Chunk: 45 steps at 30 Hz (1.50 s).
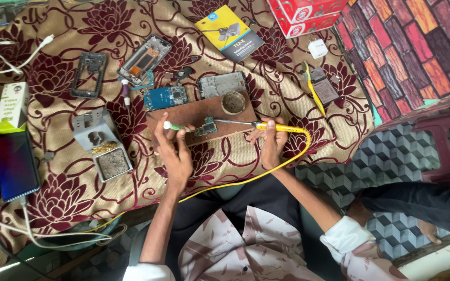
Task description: The person solders a small circuit board using a soldering iron and solder wire. They repeatedly apply heat and solder to specific points on the board while holding it steady with their other hand.
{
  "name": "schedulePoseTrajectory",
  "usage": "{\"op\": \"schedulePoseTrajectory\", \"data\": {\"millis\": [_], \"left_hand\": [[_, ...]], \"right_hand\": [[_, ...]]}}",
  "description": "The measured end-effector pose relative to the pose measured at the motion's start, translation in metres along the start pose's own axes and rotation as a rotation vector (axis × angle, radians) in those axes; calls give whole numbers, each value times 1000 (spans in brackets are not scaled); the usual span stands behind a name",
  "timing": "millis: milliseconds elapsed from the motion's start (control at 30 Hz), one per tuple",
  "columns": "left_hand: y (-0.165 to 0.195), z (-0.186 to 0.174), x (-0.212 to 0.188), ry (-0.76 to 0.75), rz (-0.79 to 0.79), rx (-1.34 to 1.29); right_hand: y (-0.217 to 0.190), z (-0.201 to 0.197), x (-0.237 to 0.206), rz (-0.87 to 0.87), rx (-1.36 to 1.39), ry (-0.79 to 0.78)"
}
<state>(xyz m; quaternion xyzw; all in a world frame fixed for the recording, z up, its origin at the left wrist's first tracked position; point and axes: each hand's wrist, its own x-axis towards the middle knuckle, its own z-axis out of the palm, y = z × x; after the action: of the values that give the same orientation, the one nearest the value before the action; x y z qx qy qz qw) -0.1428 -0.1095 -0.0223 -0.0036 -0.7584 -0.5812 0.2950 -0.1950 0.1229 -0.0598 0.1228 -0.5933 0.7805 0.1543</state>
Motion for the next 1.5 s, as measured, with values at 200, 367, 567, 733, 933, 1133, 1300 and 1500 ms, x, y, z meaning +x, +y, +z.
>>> {"op": "schedulePoseTrajectory", "data": {"millis": [200, 367, 567, 733, 933, 1133, 1300, 1500], "left_hand": [[1, 2, 1, -3, 13, -54], [1, 2, -1, -13, 18, -92], [1, 2, -5, -21, -35, -81], [-3, 2, -7, -23, 33, -101], [-7, 1, -8, -26, -42, -81], [-6, 0, -9, -25, 40, -85], [-4, 0, -10, -32, -39, -54], [-4, -1, -8, -19, 16, -35]], "right_hand": [[-4, 1, -3, 7, -3, -9], [-7, 2, -5, -1, -33, -25], [-6, 1, -4, 3, -51, -8], [-5, -3, -4, 6, -88, -10], [-5, -8, -1, -38, -188, -57], [-32, -6, 8, -252, -503, -270], [-66, 14, 28, -247, -681, -394], [-86, 52, 47, -137, -710, -518]]}}
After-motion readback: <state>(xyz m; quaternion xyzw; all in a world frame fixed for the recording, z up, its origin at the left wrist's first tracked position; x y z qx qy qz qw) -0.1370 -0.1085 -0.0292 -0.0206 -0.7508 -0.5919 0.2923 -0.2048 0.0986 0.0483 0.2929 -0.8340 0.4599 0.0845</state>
